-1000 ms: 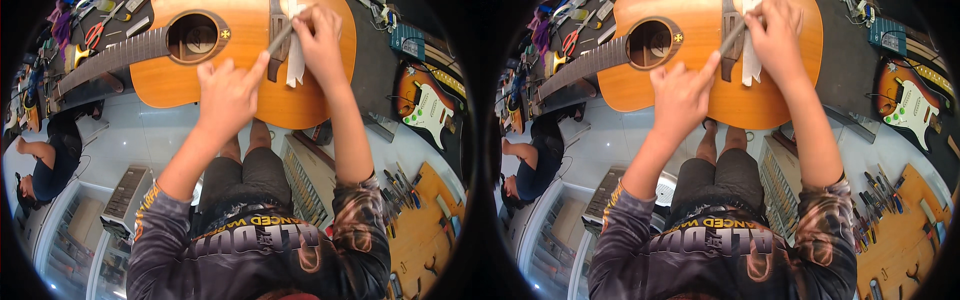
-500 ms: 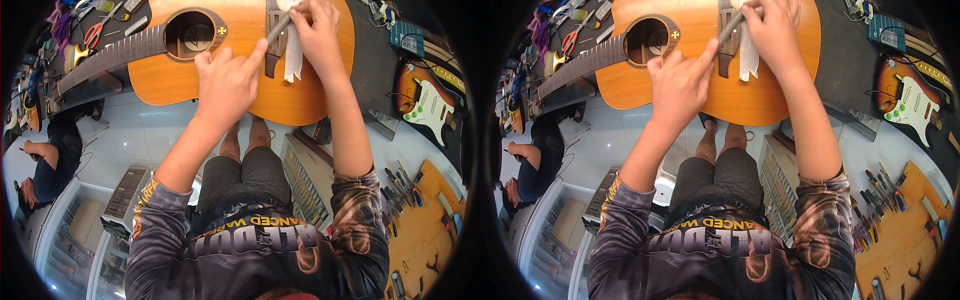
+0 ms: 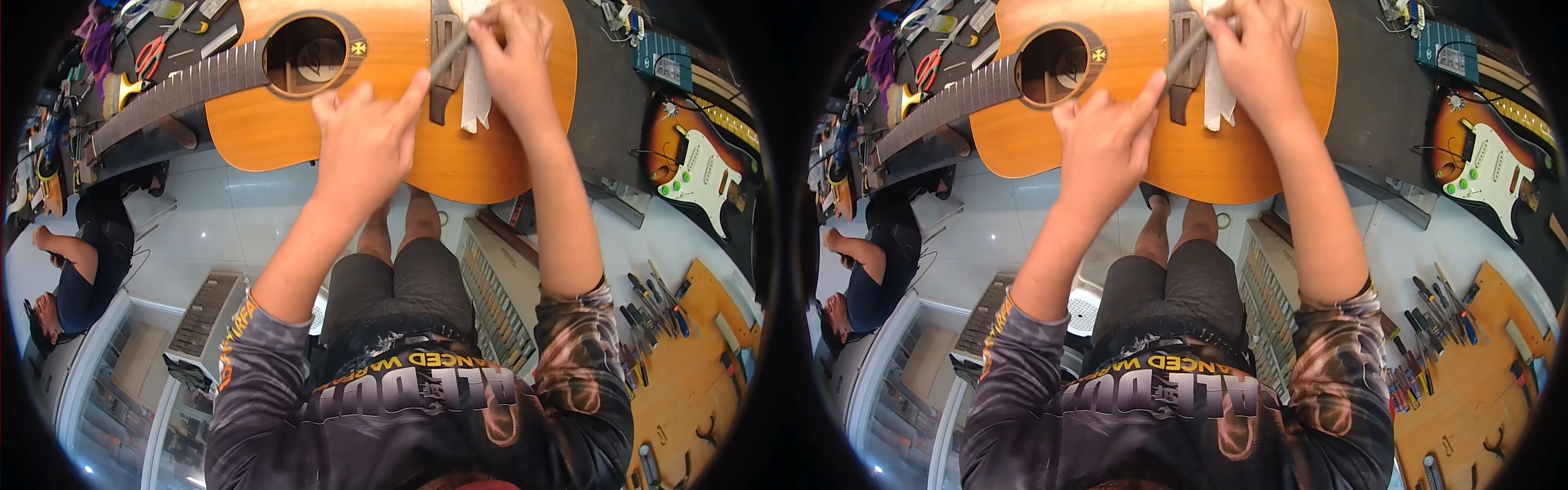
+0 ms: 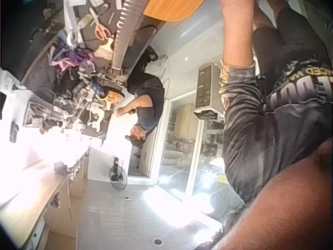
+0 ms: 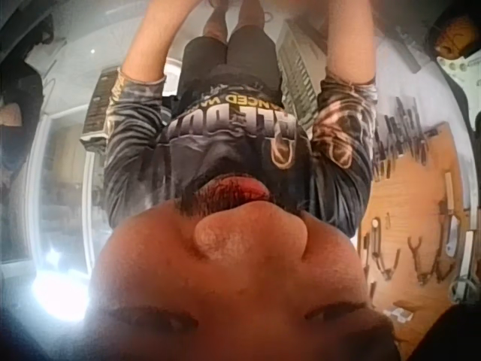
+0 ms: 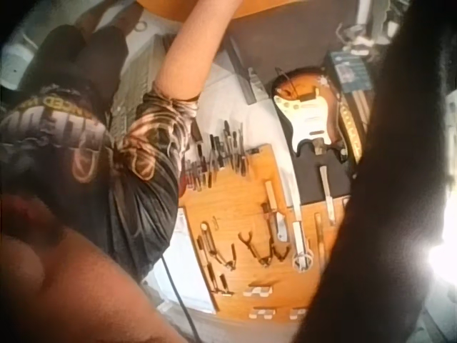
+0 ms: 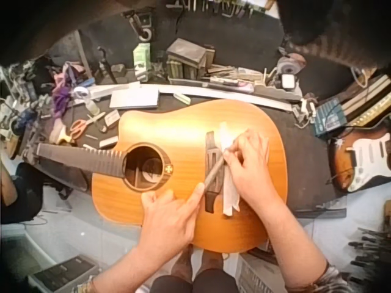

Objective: The person uses a rasp to sand the underside of a wooden guitar bridge that is taped to the body of an acoustic guitar. They then move to a secondary station and continue filing the bridge piece with a small metal file by hand.

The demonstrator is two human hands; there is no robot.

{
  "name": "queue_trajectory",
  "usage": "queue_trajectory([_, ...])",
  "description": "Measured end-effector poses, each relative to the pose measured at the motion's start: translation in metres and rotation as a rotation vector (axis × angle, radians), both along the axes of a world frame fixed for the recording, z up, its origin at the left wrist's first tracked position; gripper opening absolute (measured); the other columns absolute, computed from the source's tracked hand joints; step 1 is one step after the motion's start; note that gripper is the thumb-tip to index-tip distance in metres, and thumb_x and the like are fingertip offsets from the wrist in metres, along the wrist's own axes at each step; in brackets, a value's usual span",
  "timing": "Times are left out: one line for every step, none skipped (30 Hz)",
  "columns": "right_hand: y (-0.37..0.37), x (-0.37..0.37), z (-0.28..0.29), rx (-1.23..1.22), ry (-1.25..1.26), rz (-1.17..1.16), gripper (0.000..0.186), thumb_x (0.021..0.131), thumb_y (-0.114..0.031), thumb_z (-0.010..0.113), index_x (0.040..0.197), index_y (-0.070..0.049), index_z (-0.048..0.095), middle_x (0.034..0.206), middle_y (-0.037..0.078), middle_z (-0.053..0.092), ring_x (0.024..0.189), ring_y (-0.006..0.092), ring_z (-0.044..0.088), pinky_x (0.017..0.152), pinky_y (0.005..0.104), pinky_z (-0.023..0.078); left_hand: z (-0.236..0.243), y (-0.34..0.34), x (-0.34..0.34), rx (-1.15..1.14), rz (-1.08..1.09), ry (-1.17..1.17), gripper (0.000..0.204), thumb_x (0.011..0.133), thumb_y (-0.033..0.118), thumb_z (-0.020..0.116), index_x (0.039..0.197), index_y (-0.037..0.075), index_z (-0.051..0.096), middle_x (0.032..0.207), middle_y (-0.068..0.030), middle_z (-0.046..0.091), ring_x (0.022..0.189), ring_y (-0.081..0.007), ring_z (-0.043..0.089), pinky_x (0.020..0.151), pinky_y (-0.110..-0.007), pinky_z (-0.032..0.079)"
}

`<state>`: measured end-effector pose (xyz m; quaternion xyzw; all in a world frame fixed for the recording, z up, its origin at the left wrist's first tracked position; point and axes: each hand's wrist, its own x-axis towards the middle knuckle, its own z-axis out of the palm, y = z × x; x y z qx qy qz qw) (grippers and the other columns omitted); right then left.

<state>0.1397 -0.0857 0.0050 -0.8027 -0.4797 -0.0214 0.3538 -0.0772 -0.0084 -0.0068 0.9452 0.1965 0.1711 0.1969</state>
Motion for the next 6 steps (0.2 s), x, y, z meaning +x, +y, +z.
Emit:
queue_trajectory([0.011, 0.012, 0.000, -0.009, 0.020, -0.016, 0.012, 0.093, -0.006, 0.072, 0.094, -0.001, 0.061, 0.108, 0.017, 0.057, 0.113, 0.0386, 0.049, 0.104, 0.0483, 0.038, -0.001, 0.012, 0.014, 0.047, 0.001, -0.046, 0.048, 0.091, 0.011, 0.072, 0.138, 0.015, 0.073, 0.069, -0.0002, 0.064, 0.080, -0.0235, 0.058, 0.084, -0.049, 0.036])
queue_trajectory([0.019, 0.021, -0.002, -0.017, 0.040, -0.033, 0.012, 0.092, -0.006, 0.073, 0.094, -0.002, 0.062, 0.109, 0.018, 0.058, 0.114, 0.0386, 0.049, 0.105, 0.0490, 0.038, 0.000, 0.019, 0.022, 0.095, 0.002, -0.092, 0.049, 0.090, 0.011, 0.072, 0.139, 0.016, 0.073, 0.070, -0.0004, 0.065, 0.081, -0.0236, 0.058, 0.084, -0.049, 0.036])
queue_trajectory([0.024, 0.029, -0.006, -0.027, 0.023, -0.043, 0.013, 0.091, -0.009, 0.076, 0.094, -0.004, 0.064, 0.113, 0.019, 0.059, 0.116, 0.0387, 0.049, 0.106, 0.0500, 0.038, 0.000, 0.022, 0.026, 0.056, -0.002, -0.056, 0.053, 0.090, 0.013, 0.073, 0.143, 0.016, 0.071, 0.071, -0.0012, 0.067, 0.082, -0.0240, 0.058, 0.085, -0.050, 0.036])
queue_trajectory([0.021, 0.030, -0.010, -0.025, 0.019, -0.045, 0.013, 0.091, -0.009, 0.076, 0.094, -0.004, 0.064, 0.113, 0.019, 0.059, 0.116, 0.0387, 0.049, 0.106, 0.0500, 0.038, -0.001, 0.021, 0.024, 0.059, -0.003, -0.061, 0.053, 0.090, 0.013, 0.073, 0.143, 0.016, 0.071, 0.071, -0.0012, 0.067, 0.082, -0.0240, 0.058, 0.085, -0.050, 0.036])
queue_trajectory([0.013, 0.027, -0.015, -0.022, -0.025, -0.031, 0.015, 0.090, -0.012, 0.078, 0.095, -0.005, 0.066, 0.114, 0.019, 0.060, 0.116, 0.0391, 0.050, 0.105, 0.0491, 0.039, -0.004, 0.015, 0.017, 0.050, -0.012, -0.054, 0.056, 0.089, 0.014, 0.075, 0.145, 0.016, 0.069, 0.070, -0.0017, 0.067, 0.083, -0.0237, 0.060, 0.087, -0.050, 0.037])
queue_trajectory([0.000, 0.016, -0.017, -0.019, -0.068, -0.016, 0.017, 0.089, -0.015, 0.080, 0.096, -0.006, 0.067, 0.116, 0.019, 0.060, 0.116, 0.0395, 0.050, 0.105, 0.0483, 0.040, -0.004, 0.005, 0.006, 0.042, -0.022, -0.046, 0.059, 0.088, 0.016, 0.077, 0.147, 0.015, 0.068, 0.070, -0.0023, 0.067, 0.085, -0.0234, 0.061, 0.088, -0.051, 0.037])
